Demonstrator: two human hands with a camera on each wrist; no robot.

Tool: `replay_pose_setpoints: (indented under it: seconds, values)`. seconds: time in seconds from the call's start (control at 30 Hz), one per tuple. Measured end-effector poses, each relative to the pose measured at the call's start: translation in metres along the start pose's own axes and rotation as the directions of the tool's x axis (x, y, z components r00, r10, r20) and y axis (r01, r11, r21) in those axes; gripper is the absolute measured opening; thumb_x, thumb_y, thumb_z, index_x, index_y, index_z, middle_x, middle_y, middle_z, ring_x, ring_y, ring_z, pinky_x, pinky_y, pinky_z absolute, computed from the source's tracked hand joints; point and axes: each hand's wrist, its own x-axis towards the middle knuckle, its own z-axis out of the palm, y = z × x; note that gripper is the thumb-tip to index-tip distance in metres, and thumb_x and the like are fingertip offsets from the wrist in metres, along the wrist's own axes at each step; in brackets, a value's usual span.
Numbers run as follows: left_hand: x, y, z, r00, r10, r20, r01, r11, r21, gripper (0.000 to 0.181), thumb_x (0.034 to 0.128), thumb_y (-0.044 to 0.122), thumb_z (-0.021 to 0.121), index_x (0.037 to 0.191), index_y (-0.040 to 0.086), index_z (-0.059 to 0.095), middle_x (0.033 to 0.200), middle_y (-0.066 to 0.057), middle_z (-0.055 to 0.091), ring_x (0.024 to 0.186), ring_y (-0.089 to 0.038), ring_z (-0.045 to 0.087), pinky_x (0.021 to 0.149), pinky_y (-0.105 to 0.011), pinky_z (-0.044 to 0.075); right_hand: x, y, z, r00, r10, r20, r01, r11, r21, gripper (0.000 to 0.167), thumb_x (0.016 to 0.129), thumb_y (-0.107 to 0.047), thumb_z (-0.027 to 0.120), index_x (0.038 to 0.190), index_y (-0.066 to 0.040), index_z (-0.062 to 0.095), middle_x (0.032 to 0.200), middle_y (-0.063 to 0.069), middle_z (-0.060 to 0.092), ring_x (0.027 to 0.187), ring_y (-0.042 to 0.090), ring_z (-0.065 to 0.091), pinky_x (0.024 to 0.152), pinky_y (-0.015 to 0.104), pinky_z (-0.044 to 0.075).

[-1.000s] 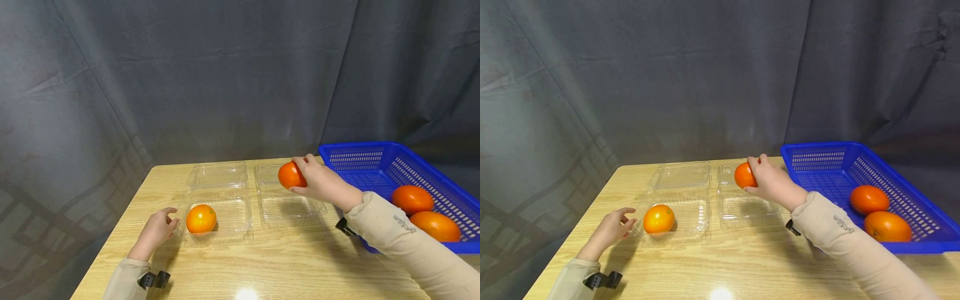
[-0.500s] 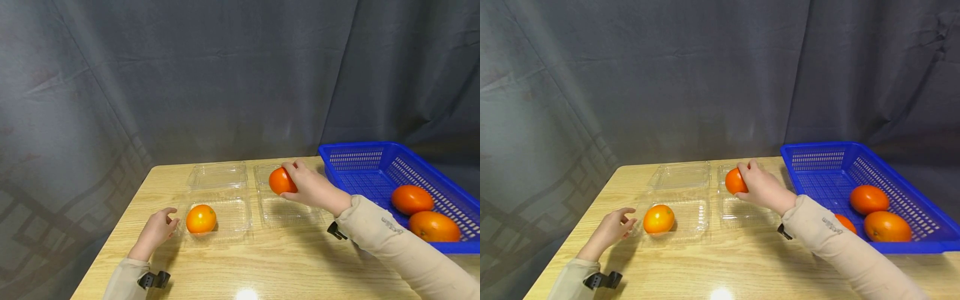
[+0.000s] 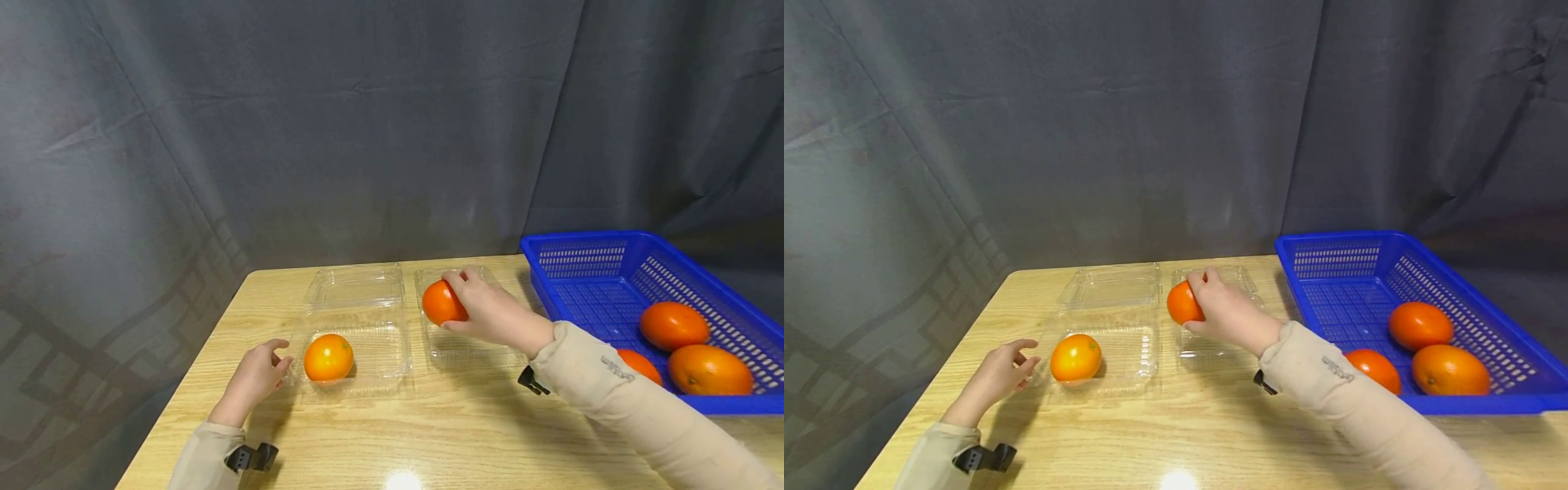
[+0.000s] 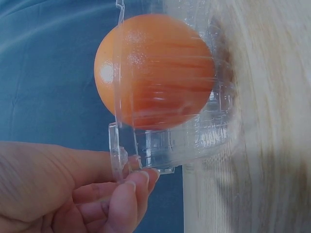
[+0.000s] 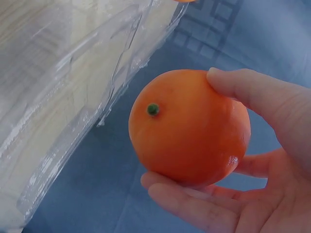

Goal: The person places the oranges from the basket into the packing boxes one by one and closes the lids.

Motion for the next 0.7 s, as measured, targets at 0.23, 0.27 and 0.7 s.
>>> replay_pose_setpoints:
  seconds: [0.23, 0.27, 0.7]
  values:
    - [0.001, 0.0, 0.0, 1.0, 0.0, 0.002, 0.0, 1.0, 0.003, 0.042, 0.0904, 0.007, 0.056, 0.126, -0.013, 0.047, 0.067, -0.007, 0.058, 0.051, -0.013, 0.049, 0.049, -0.027, 0.04, 0.002, -0.009, 0.006, 0.998, 0.02, 0.051, -0.021, 0.999, 0.03, 0.065, 0.072, -0.031, 0.079, 0.122, -0.003, 0.05, 0.105, 0.02, 0.051, 0.073, 0.027, 0.062, 0.061, 0.041, 0.054]
    - [0.001, -0.001, 0.0, 1.0, 0.0, 0.001, 0.0, 1.0, 0.003, 0.042, 0.0903, 0.007, 0.056, 0.126, -0.013, 0.047, 0.067, -0.007, 0.058, 0.051, -0.013, 0.049, 0.049, -0.027, 0.04, 0.002, -0.01, 0.006, 0.998, 0.021, 0.06, -0.023, 0.999, 0.035, 0.065, 0.072, -0.032, 0.079, 0.123, -0.003, 0.05, 0.105, 0.019, 0.051, 0.071, 0.027, 0.061, 0.06, 0.041, 0.054]
    - [0.001, -0.002, 0.001, 1.0, 0.003, 0.0, -0.003, 1.0, -0.006, 0.042, 0.0904, 0.007, 0.056, 0.126, -0.013, 0.047, 0.068, -0.008, 0.059, 0.05, -0.013, 0.049, 0.048, -0.027, 0.041, 0.004, -0.024, 0.015, 0.994, -0.018, 0.106, 0.013, 0.998, 0.055, 0.069, 0.072, -0.033, 0.078, 0.127, -0.003, 0.048, 0.105, 0.017, 0.052, 0.067, 0.023, 0.06, 0.062, 0.036, 0.054]
